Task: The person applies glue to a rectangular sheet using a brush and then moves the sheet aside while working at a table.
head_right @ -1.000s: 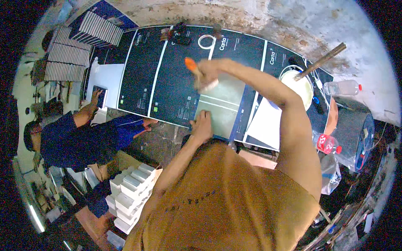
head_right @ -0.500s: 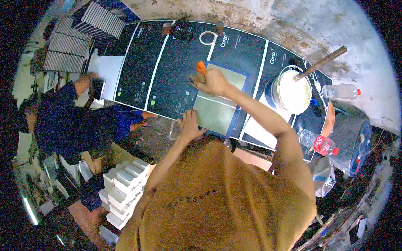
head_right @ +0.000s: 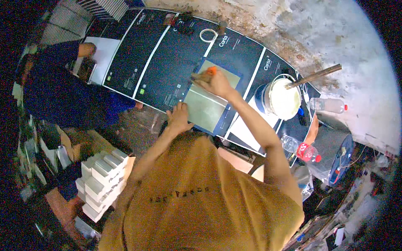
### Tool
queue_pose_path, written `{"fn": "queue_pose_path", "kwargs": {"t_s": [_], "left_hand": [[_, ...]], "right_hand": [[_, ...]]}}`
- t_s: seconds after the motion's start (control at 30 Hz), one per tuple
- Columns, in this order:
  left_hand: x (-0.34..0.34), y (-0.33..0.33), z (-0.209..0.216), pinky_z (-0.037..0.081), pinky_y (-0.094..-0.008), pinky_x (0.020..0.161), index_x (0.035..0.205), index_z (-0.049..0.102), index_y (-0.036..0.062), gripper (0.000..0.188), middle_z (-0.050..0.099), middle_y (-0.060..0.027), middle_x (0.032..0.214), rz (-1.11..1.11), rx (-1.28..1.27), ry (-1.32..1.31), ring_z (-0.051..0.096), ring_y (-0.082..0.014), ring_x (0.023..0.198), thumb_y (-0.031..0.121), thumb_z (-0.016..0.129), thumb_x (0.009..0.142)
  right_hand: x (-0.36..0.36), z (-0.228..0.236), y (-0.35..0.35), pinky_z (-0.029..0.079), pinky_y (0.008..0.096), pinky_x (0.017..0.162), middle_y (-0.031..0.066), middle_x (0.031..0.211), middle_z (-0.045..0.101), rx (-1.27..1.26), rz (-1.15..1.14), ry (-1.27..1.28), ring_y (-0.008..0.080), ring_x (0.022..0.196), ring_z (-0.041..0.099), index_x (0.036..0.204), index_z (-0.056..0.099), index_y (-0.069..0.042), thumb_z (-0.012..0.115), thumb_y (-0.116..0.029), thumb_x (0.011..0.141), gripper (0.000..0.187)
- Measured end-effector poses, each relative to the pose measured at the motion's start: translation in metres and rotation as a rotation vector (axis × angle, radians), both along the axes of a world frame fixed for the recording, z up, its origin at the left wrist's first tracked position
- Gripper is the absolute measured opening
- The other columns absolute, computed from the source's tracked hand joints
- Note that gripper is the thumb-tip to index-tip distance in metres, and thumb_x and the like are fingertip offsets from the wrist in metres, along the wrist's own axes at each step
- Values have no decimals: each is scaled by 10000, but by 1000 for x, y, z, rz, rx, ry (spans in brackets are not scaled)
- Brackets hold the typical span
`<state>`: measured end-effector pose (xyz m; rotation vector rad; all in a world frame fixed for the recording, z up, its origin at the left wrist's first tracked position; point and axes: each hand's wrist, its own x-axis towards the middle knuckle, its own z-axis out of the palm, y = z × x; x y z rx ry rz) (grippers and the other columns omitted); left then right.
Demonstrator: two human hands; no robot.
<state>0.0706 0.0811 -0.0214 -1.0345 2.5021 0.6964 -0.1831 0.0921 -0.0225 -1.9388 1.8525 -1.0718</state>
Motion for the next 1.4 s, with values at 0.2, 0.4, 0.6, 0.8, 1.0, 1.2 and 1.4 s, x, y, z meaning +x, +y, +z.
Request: {"fn": "queue_pose_path", "kwargs": {"t_s": [0.2,0.4,0.6,0.8,1.0,1.2,1.4], "left_hand": [[6,2,-3,356,-679,963,1389,389,-15,949,413,-205,1409,25,-18,39,457,-393,1292,394,862,675],[14,4,-9,368,-653,955,1372,396,-16,936,427,-181,1386,55,2,67,465,-381,1278,384,864,666],[10,5,-8,370,-626,949,1372,402,-11,927,425,-171,1391,45,-35,71,471,-363,1267,370,863,664],[18,1,-7,358,-604,950,1373,416,-2,920,425,-169,1392,81,24,93,469,-355,1262,354,867,655],[15,0,-8,360,-590,938,1392,411,-4,952,432,-169,1383,56,29,74,478,-349,1248,355,874,641],[15,0,-1,344,-589,940,1265,468,-6,787,458,-148,1284,81,3,169,480,-331,1213,261,855,633],[6,-2,-3,370,-597,921,1360,429,-8,935,442,-177,1366,12,-4,28,489,-352,1235,402,867,642]], "right_hand": [[-7,-28,18,529,510,733,219,832,675,247,49,105,416,833,663,925,689,-42,711,-318,827,294],[-27,55,35,528,506,716,224,863,684,792,99,334,410,794,660,871,690,-26,700,-330,853,304],[18,0,-5,539,442,705,183,919,708,122,79,58,381,798,676,975,758,-101,680,-340,882,269],[-5,29,20,556,427,722,175,905,709,324,264,207,347,797,689,1054,763,-130,696,-314,859,277],[26,39,6,542,381,677,183,875,712,218,-82,-228,321,743,698,1026,762,-116,688,-264,870,227],[-7,-13,6,519,399,606,198,746,677,349,-239,-102,325,680,685,898,715,7,698,-285,869,293],[57,-28,0,532,441,679,196,731,689,101,-551,-296,377,699,681,870,728,-13,713,-289,856,277]]}}
